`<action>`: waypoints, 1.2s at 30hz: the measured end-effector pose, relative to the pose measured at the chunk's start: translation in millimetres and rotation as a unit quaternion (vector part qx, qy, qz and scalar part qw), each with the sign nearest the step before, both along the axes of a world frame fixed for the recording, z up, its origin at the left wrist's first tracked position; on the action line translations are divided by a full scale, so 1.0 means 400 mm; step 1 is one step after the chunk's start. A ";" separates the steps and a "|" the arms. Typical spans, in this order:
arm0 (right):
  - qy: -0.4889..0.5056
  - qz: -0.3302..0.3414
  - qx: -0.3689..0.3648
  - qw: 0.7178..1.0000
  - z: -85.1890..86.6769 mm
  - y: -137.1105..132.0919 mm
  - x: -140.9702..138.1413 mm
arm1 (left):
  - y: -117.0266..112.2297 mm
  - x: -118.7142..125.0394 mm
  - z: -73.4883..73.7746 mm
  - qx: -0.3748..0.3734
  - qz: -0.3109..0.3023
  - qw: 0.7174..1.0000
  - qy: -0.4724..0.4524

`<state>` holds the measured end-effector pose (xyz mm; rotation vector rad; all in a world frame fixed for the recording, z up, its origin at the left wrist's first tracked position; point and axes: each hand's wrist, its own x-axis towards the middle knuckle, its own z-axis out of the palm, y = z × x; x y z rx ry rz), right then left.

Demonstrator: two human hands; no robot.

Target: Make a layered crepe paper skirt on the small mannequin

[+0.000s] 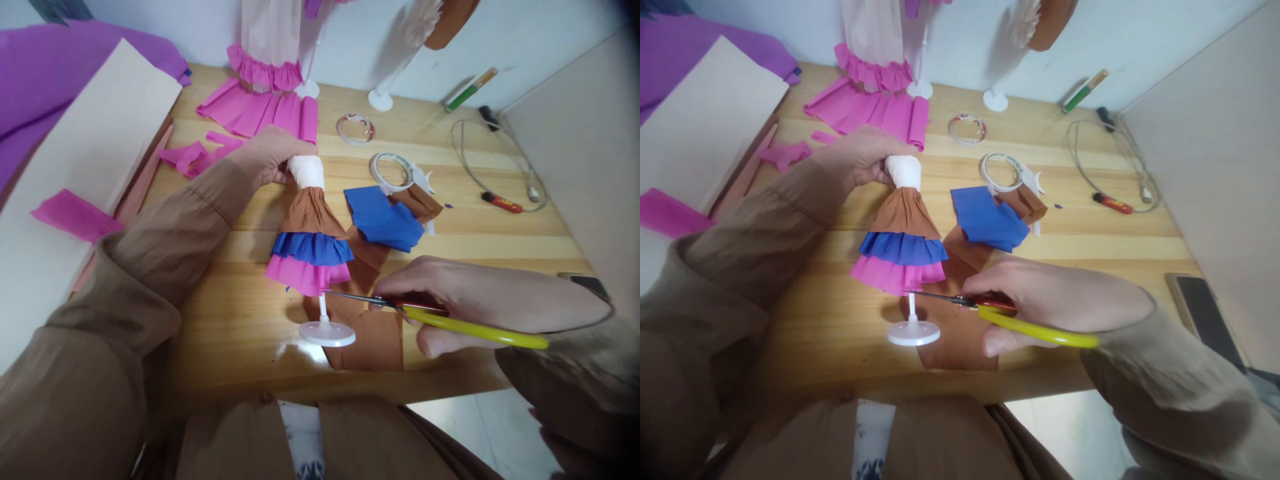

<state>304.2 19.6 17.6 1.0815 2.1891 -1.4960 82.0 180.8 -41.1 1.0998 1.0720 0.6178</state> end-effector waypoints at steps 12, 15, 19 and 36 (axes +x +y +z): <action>-0.011 -0.001 -0.014 1.000 -0.007 -0.001 -0.003 | -0.011 0.006 0.015 -0.004 0.016 1.000 0.026; -0.030 0.005 -0.016 0.999 -0.003 0.003 -0.009 | -0.015 0.005 0.019 -0.005 0.015 0.999 0.029; -0.017 0.007 0.003 1.000 -0.001 0.007 -0.022 | -0.016 0.006 0.018 -0.005 0.024 0.999 0.023; -0.032 0.005 0.068 0.997 0.022 -0.009 -0.056 | 0.019 0.016 -0.027 0.011 0.045 0.999 0.000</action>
